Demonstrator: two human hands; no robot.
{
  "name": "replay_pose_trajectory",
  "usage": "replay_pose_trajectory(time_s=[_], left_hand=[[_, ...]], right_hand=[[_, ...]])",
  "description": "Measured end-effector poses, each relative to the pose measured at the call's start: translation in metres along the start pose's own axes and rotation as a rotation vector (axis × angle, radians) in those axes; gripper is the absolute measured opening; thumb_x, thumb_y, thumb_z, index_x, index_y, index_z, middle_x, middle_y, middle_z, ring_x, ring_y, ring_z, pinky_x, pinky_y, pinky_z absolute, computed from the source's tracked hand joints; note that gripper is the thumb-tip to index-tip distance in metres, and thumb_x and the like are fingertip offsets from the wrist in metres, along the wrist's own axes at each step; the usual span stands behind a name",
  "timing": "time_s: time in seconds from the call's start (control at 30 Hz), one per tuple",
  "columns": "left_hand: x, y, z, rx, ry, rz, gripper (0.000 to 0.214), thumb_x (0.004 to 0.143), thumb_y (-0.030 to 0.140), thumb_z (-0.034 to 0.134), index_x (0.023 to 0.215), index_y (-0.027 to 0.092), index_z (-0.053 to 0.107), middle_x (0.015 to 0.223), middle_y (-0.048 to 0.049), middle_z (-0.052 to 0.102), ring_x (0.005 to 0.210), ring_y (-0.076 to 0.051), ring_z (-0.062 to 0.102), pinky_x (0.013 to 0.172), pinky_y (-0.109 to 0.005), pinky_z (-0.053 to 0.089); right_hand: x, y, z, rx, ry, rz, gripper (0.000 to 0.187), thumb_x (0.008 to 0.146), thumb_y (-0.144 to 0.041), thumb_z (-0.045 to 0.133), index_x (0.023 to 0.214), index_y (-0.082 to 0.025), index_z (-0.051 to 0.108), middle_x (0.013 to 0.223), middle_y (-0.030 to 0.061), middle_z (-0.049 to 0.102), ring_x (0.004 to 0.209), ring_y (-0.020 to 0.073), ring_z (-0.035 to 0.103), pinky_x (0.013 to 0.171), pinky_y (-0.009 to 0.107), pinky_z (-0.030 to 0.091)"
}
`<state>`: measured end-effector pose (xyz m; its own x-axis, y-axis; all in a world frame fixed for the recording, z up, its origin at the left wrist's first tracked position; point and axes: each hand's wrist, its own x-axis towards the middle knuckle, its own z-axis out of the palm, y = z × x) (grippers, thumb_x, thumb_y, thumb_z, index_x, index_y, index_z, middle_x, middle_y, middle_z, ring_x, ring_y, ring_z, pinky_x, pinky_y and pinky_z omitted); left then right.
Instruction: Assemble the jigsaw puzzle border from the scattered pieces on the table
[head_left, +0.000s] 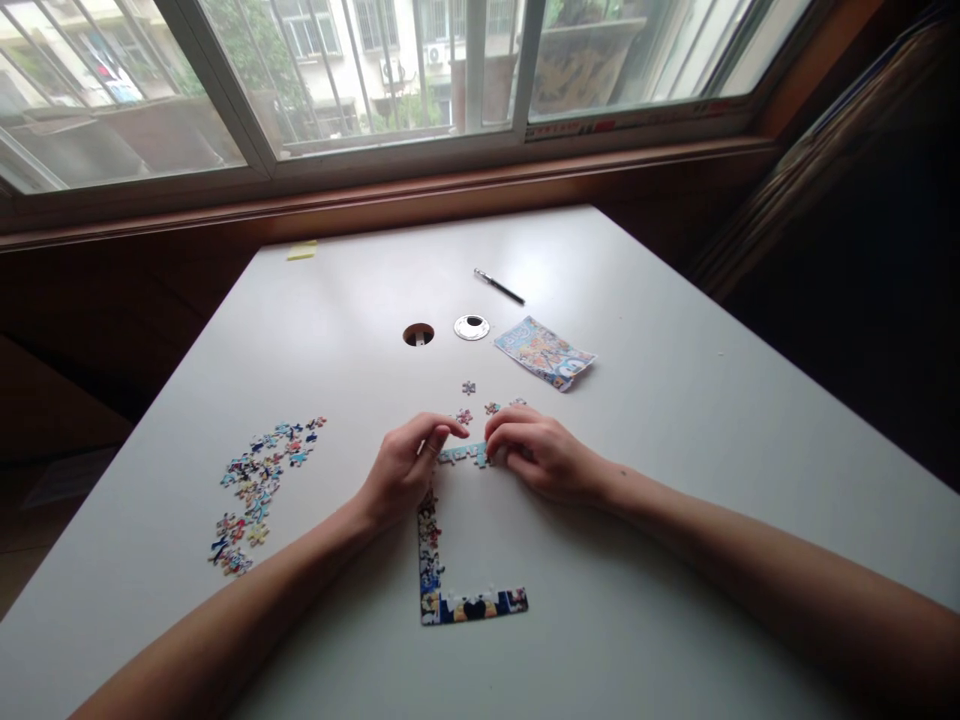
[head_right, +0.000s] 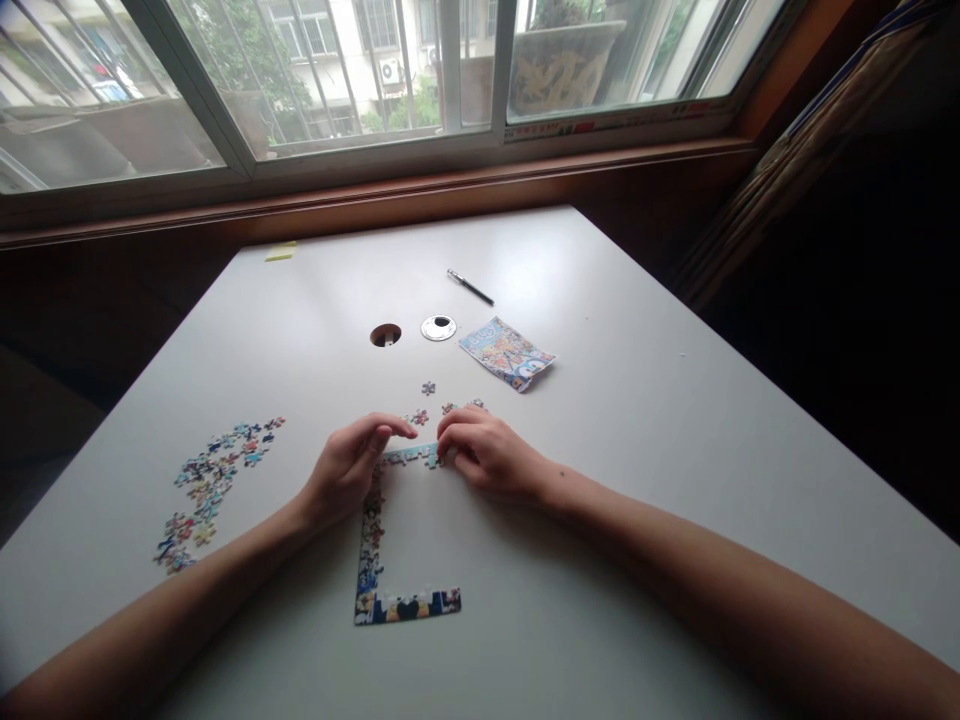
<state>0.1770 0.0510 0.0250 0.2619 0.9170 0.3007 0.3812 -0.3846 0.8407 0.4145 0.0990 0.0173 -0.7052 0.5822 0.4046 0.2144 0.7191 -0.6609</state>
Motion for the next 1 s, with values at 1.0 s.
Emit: replay_pose_trajectory(time_s=[1.0], left_hand=[[-0.071, 0.011, -0.036, 0.546, -0.396, 0.208, 0.101, 0.066, 0.057, 0.079, 0.143, 0.018, 0.028, 0.156, -0.0202, 0.035, 0.147, -0.039, 0.03, 0.122, -0.058, 0.028]], right_hand=[[-0.003, 0.0, 0.003, -0.093, -0.073, -0.033, 0.018, 0.088, -0.014, 0.061, 0.104, -0.021, 0.06, 0.106, 0.0095, 0.062, 0.102, 0.0226, 0.057, 0.092, 0.041, 0.051]])
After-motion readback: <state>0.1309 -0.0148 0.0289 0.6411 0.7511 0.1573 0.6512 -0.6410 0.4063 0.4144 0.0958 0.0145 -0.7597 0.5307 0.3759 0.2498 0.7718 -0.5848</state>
